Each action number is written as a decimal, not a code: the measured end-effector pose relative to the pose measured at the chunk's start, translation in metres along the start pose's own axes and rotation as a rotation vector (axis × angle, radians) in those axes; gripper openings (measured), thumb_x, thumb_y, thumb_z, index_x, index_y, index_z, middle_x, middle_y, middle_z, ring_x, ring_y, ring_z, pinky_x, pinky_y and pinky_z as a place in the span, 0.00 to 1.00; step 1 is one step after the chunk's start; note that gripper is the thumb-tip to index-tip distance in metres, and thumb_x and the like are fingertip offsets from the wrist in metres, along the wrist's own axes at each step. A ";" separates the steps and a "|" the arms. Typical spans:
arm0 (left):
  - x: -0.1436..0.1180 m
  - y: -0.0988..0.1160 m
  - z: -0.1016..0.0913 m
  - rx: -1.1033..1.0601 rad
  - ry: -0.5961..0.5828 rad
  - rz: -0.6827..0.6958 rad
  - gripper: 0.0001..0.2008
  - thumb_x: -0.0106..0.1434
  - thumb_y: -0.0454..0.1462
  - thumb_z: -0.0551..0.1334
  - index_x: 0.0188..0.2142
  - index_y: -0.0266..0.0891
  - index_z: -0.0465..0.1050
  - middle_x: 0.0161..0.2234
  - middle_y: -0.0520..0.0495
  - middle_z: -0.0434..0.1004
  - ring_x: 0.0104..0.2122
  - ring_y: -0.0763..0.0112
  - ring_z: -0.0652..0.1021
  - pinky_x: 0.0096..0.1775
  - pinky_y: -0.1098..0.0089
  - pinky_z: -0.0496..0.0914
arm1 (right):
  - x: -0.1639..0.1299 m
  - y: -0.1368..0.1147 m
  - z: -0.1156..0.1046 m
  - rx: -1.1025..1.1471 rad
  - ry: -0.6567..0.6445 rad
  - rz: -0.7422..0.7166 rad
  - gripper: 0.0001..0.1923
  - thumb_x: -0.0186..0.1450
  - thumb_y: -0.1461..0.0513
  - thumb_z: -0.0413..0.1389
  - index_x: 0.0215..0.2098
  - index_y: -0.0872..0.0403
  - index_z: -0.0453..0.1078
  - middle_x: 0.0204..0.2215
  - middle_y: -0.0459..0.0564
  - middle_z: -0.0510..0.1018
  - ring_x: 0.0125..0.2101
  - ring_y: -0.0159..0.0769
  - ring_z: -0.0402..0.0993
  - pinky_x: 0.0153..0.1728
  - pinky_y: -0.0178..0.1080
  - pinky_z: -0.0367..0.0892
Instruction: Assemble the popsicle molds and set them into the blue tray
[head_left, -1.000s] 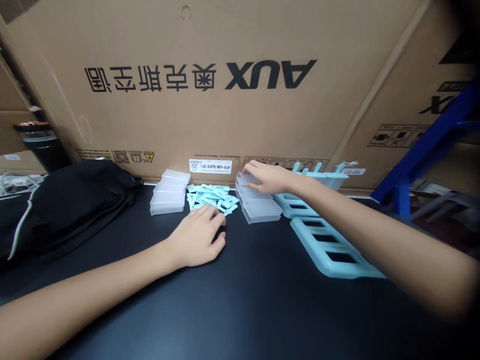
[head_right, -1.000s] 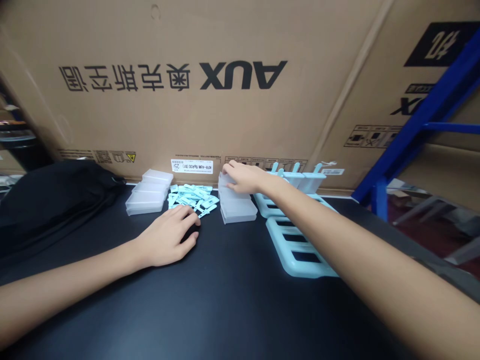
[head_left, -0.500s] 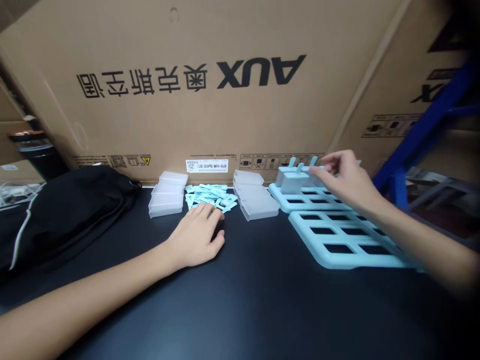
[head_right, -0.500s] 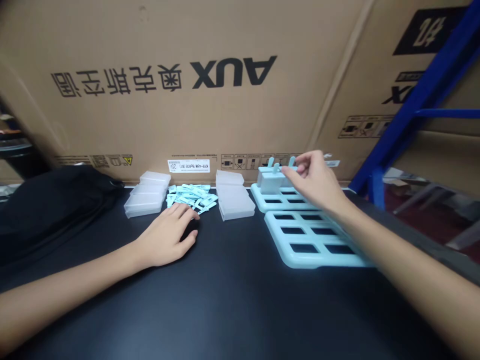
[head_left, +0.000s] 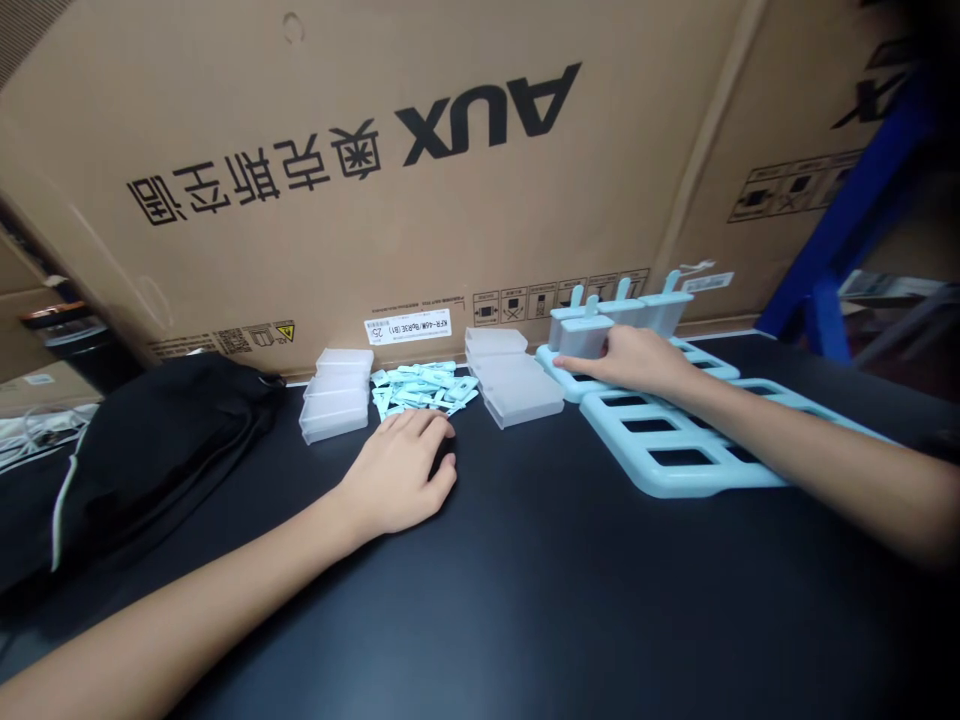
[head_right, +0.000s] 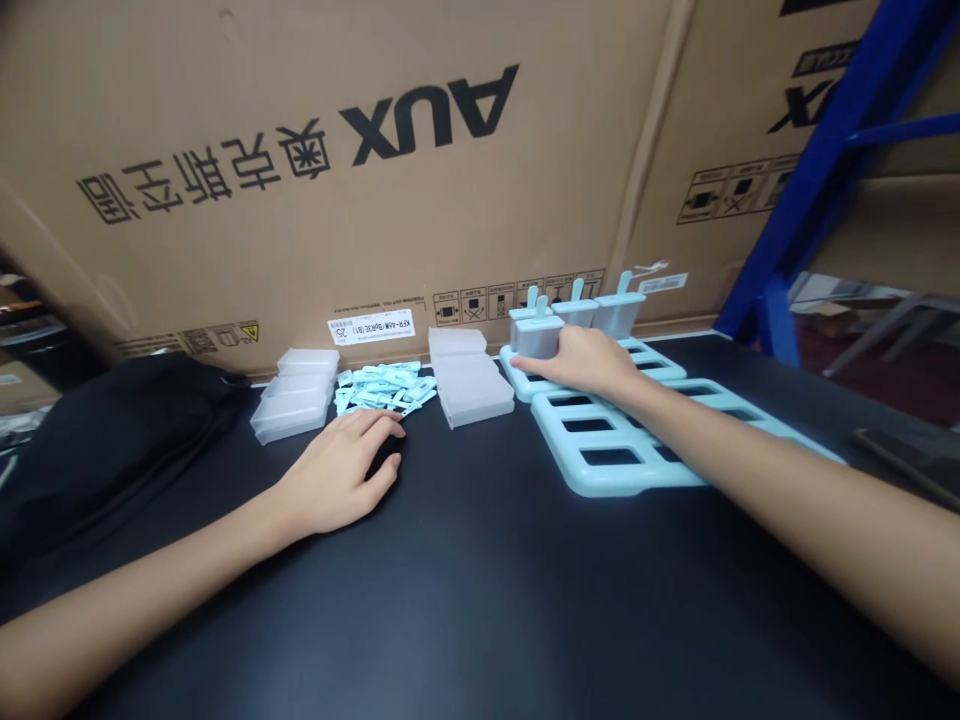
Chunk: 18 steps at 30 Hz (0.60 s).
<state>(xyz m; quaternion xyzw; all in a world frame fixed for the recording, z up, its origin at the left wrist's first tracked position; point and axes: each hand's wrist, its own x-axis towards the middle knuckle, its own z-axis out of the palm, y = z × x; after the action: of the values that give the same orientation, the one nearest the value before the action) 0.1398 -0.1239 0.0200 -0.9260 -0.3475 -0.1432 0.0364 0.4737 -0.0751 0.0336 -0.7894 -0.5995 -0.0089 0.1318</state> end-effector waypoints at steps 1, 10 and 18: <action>0.000 0.000 0.000 0.003 -0.001 0.000 0.11 0.67 0.38 0.53 0.46 0.39 0.68 0.50 0.43 0.73 0.51 0.58 0.72 0.56 0.54 0.66 | -0.001 0.000 0.001 -0.016 0.008 0.000 0.33 0.54 0.32 0.48 0.21 0.52 0.64 0.24 0.60 0.74 0.28 0.47 0.70 0.26 0.44 0.58; 0.001 -0.001 0.000 -0.006 -0.003 -0.006 0.11 0.67 0.38 0.53 0.46 0.39 0.68 0.49 0.43 0.73 0.50 0.57 0.72 0.55 0.53 0.66 | -0.007 -0.007 0.000 -0.073 0.084 -0.036 0.31 0.57 0.36 0.48 0.18 0.52 0.62 0.20 0.60 0.72 0.29 0.50 0.71 0.29 0.45 0.60; 0.000 -0.001 0.002 -0.001 0.005 -0.005 0.12 0.66 0.38 0.52 0.46 0.38 0.68 0.45 0.42 0.71 0.47 0.58 0.72 0.54 0.54 0.67 | -0.011 -0.011 -0.003 -0.101 0.091 -0.021 0.30 0.58 0.37 0.48 0.19 0.53 0.63 0.21 0.61 0.72 0.30 0.51 0.71 0.32 0.47 0.61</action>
<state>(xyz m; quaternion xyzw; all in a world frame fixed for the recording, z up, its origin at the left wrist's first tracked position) 0.1397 -0.1230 0.0181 -0.9247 -0.3497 -0.1461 0.0363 0.4603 -0.0831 0.0371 -0.7876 -0.5998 -0.0764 0.1188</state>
